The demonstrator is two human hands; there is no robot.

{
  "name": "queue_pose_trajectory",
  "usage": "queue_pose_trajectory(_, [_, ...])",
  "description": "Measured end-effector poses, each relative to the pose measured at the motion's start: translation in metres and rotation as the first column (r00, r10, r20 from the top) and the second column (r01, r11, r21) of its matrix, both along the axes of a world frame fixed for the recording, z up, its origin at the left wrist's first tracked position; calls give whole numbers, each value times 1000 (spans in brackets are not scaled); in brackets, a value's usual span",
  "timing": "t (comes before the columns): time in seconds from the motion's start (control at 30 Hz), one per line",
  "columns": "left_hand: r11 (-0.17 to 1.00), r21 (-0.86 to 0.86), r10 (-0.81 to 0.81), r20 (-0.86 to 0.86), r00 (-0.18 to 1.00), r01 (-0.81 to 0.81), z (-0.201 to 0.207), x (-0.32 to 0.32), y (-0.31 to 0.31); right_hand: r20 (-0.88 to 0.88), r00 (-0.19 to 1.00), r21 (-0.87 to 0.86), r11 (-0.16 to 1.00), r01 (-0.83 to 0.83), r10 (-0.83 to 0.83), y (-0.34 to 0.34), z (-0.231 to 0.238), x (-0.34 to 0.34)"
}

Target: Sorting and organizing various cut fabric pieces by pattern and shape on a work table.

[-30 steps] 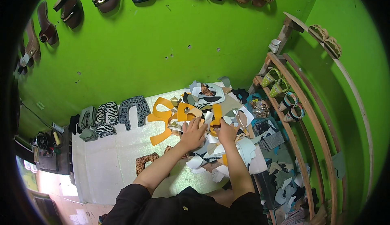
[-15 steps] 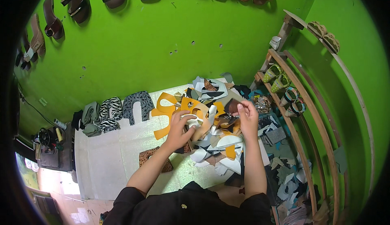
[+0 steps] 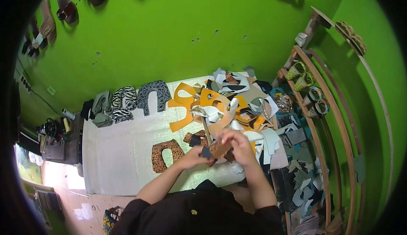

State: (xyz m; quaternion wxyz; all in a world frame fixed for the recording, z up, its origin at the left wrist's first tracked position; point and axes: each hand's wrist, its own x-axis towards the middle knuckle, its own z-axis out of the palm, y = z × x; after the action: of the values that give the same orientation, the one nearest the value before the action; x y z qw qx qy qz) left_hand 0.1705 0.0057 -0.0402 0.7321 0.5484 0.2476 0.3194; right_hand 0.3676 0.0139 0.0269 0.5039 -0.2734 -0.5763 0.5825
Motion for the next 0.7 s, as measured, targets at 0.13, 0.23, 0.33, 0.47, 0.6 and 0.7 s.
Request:
queue_pose_trajectory(0.13, [957, -166, 240, -21, 971, -240, -11, -38, -45, 244, 954, -232, 966, -118, 175, -26, -48, -3])
queue_pose_trajectory(0.23, [929, -164, 341, 30, 940, -331, -25, -60, -61, 279, 853, -317, 881, -352, 441, -35, -72, -6])
queue_pose_trajectory(0.33, [917, -200, 350, -14, 937, -345, -21, -83, -67, 418, 776, -157, 879, -450, 472, -33, -79, -22])
queue_pose_trajectory(0.47, [905, -80, 361, -374, 854, -418, 30, -90, -70, 443, 864, -23, 966, -259, 242, -39, -56, -82])
queue_pose_trajectory(0.6, [718, 570, 694, -547, 467, -399, 33, -92, -78, 458, 875, -2, 985, -175, 157, -48, -72, -132])
queue_pose_trajectory(0.7, [679, 581, 734, -548, 402, -448, 32, -106, -81, 593, 805, 169, 979, -117, -7, -47, -89, -144])
